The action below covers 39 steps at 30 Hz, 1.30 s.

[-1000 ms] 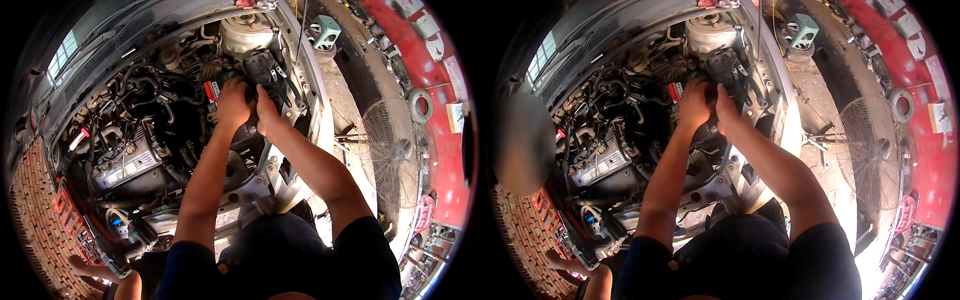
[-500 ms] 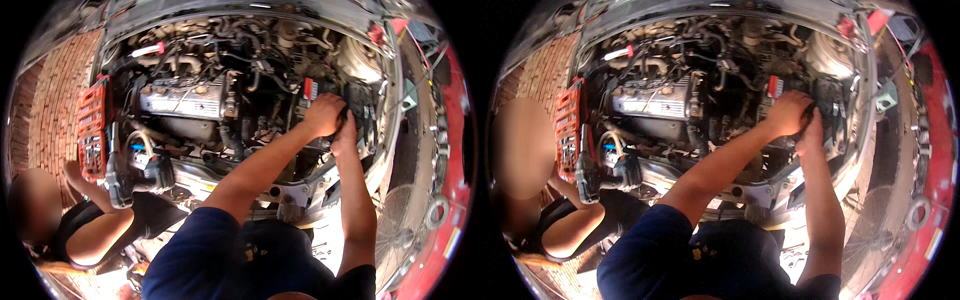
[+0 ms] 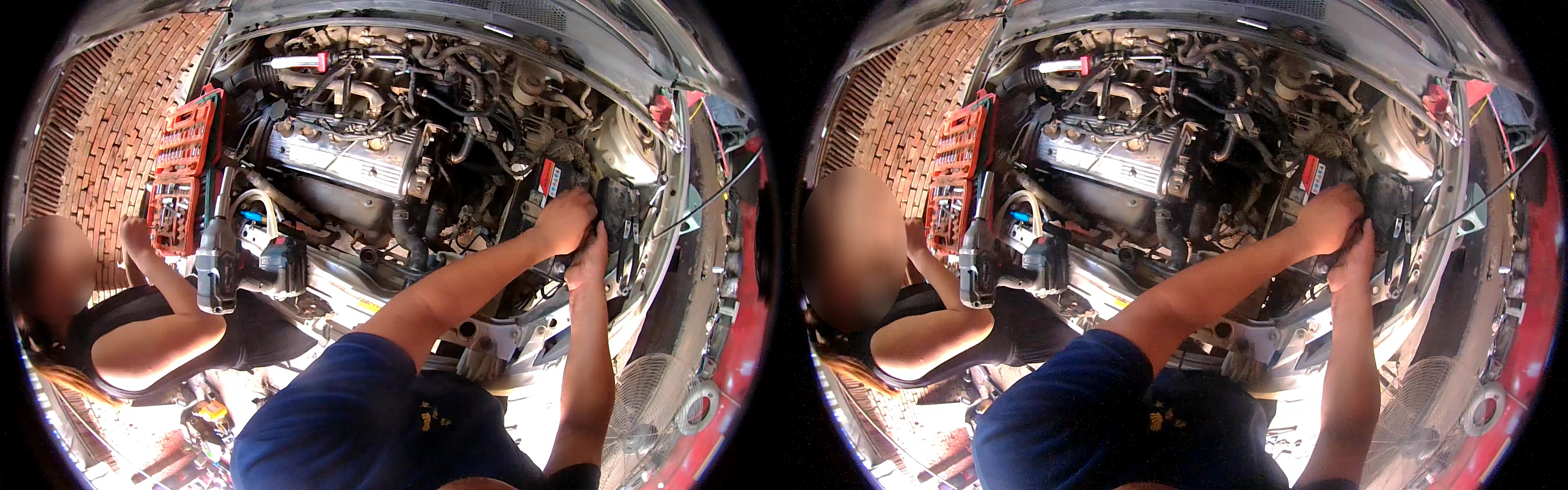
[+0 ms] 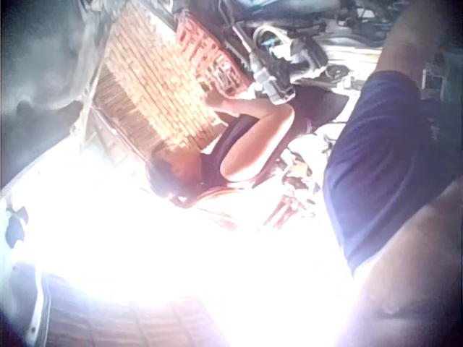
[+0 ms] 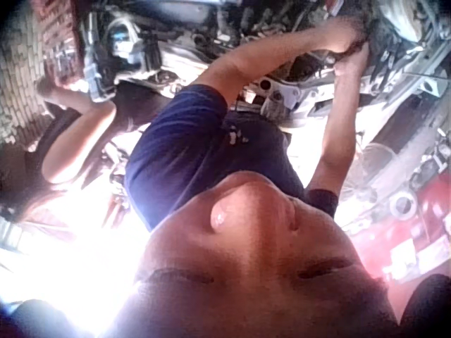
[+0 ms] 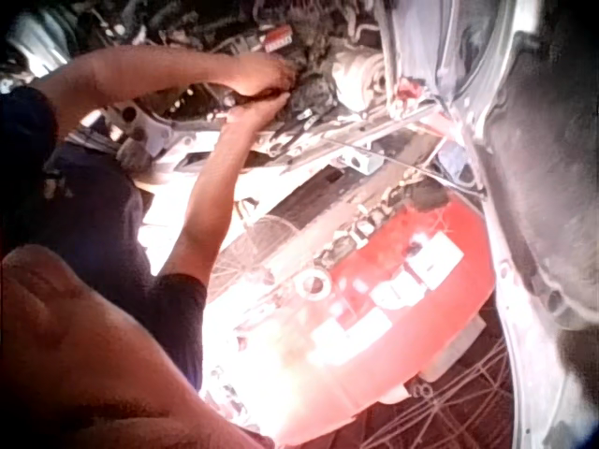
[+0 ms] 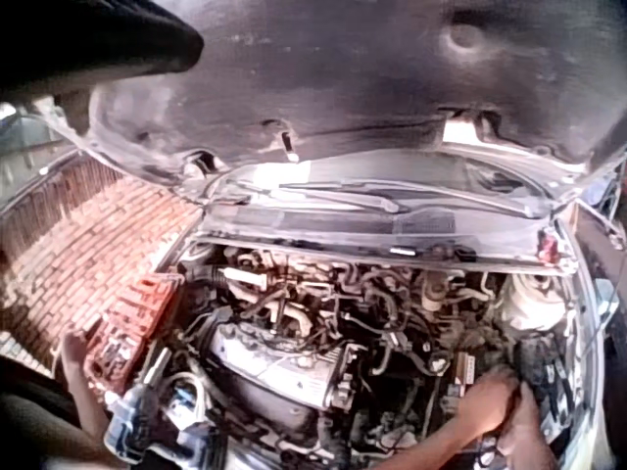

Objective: The person works on a car engine by disconnecting and reconnecting various electrical connectors and wires around the battery and engine block, using a power drill to fasten a component, and manipulating small parts by hand.

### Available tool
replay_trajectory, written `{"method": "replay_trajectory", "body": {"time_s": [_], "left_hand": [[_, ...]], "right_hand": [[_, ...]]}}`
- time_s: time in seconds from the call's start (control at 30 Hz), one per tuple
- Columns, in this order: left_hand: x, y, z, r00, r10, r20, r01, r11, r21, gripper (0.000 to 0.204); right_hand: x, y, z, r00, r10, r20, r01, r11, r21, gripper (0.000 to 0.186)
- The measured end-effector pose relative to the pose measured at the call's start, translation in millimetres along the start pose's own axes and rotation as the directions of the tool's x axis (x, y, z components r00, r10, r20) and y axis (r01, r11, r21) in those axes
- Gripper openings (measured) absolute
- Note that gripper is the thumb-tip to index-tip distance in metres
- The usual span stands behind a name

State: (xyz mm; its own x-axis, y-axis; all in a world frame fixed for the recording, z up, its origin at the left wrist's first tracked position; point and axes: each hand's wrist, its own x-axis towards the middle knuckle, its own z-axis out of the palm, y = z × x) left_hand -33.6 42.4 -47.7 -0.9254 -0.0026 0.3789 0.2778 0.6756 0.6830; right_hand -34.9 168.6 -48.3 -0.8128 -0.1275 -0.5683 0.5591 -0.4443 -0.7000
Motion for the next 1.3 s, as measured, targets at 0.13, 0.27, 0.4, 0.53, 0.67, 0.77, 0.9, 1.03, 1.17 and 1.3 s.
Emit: {"method": "replay_trajectory", "body": {"time_s": [0.13, 0.27, 0.4, 0.53, 0.67, 0.77, 0.9, 1.03, 1.17, 1.3], "left_hand": [[-3, 1, -3, 0.977, 0.209, -0.035, -0.211, 0.974, -0.082, 0.032], [-3, 0, 1, 0.995, 0.048, -0.090, -0.053, 0.998, -0.045, 0.039], [-6, -1, -2, 0.971, 0.219, -0.095, -0.222, 0.975, -0.017, 0.038], [-4, 6, -4, 0.994, 0.032, -0.100, -0.039, 0.996, -0.074, 0.038], [-4, -2, -2, 0.981, 0.193, -0.023, -0.193, 0.981, 0.010, 0.035], [-4, -1, -2, 0.991, 0.031, -0.128, -0.044, 0.994, -0.097, 0.030], [-1, 0, -1, 0.998, 0.060, -0.025, -0.061, 0.996, -0.065, 0.029], [-5, 8, -4, 0.993, 0.110, -0.037, -0.112, 0.992, -0.055, 0.026], [-4, 5, -4, 0.995, 0.062, -0.075, -0.065, 0.997, -0.048, 0.027], [-5, 4, -6, 0.982, 0.179, -0.053, -0.180, 0.983, -0.030, 0.029]], "right_hand": [[3, -3, -6, 0.999, -0.001, -0.039, 0.000, 1.000, -0.018, 0.066], [-1, -1, 2, 0.999, 0.006, -0.036, -0.008, 0.999, -0.045, 0.067], [1, -2, -4, 1.000, -0.009, 0.014, 0.009, 1.000, -0.021, 0.068], [-2, -3, -2, 0.995, 0.065, -0.074, -0.067, 0.997, -0.025, 0.061], [-2, -1, 2, 0.999, 0.025, 0.040, -0.025, 1.000, -0.006, 0.061], [-7, -5, 11, 0.989, 0.033, -0.145, -0.040, 0.998, -0.049, 0.061], [-6, -4, 2, 1.000, 0.012, -0.015, -0.012, 1.000, -0.022, 0.066], [-3, -5, -1, 1.000, 0.003, 0.015, -0.003, 1.000, -0.007, 0.066], [-11, -3, 14, 0.998, 0.023, -0.059, -0.023, 1.000, -0.001, 0.065], [-9, -4, 12, 1.000, 0.007, -0.002, -0.007, 1.000, 0.016, 0.064]]}}
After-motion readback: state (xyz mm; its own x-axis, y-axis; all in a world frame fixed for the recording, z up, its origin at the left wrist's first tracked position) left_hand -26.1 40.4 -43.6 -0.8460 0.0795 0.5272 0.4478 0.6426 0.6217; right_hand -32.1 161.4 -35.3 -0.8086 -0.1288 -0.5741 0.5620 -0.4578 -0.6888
